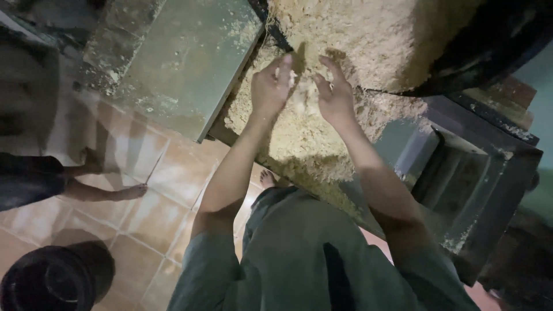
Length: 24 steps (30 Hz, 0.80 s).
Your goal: The person uses both hands to manually break apart and feed a large quantity of a light-colored, fibrous food substance into a processing machine. They repeatedly scoop the material from a pile and push it into the machine's intake chute, occasionally adjusting a wheel on the side of the equipment.
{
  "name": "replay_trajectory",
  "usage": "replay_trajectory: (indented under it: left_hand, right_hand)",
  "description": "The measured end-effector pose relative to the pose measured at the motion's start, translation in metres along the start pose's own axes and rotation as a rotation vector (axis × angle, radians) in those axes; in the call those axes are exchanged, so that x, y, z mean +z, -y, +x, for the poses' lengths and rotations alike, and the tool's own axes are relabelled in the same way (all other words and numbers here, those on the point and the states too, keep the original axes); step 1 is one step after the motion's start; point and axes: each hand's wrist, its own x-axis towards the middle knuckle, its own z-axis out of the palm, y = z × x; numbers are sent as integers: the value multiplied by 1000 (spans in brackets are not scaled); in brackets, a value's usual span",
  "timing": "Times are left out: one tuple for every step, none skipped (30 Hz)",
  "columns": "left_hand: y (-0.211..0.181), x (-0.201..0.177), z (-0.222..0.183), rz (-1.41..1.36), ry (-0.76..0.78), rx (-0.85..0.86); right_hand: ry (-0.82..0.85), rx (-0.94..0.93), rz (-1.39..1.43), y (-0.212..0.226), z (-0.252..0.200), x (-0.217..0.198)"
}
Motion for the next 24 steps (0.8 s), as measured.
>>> replay_trajectory:
  left_hand:
    - [2,-1,5,-76,66,-172]
    - [3,-2,12,-153,137,-341]
    - [-10,-14,9,-148,138,-329]
    - [-23,-26,6,-269,303,-376]
    - [-36,-37,3,-388,470,-423]
    - [-19,-28,8,-382,469,-424]
    - [-2,-19,13,-214,485,-361]
    - [17,-15,17,-43,491,-306]
    - [29,-15,17,-33,483,-315]
    - [41,-12,15,-44,389,-127]
    - [54,-10,13,-52,295,61]
    - [54,-16,8,-50,290,51]
    - [53,-21,2,-38,256,80]
    - [52,-25,-4,-28,224,109]
    - [47,-26,-8,-27,222,97]
    - [42,-28,-10,105,220,-11]
    - [36,-30,-12,235,218,-120]
    - [58,-24,-12,235,218,-130]
    - [79,-17,-12,328,173,-84]
    - [100,-9,-11,419,129,-36]
    - [80,-18,-15,416,131,-44]
    - [59,-26,-15,448,314,-123]
    - [39,-34,-15,477,499,-200]
    - [42,-30,-13,471,502,-204]
  right_hand:
    - [-23,18,-37,-4,7,2]
    - [-48,37,-75,-9,15,4]
    - [-56,30,-70,1,19,3]
    - [-80,57,-64,10,22,3]
    - [-103,85,-58,19,26,2]
    - [-102,85,-52,34,25,-3]
    - [-71,193,-81,49,25,-7]
    - [-28,298,-105,65,25,-7]
    - [-16,296,-95,67,25,-15]
    - [93,309,-88,67,24,-23]
    - [202,321,-79,67,23,-32]
    - [213,323,-79,79,20,-36]
    - [278,369,-123,91,16,-39]
    - [342,418,-168,102,12,-44]
    - [353,423,-168,89,13,-44]
    - [345,328,-187,77,14,-45]
    - [337,234,-204,64,16,-45]
    - [346,239,-205,55,18,-44]
    - [297,179,-222,46,20,-42]
    - [246,120,-242,37,22,-42]
    - [254,125,-245,27,23,-41]
    - [203,70,-208,19,25,-41]
    - [153,15,-170,10,27,-40]
    - [156,20,-175,11,27,-42]
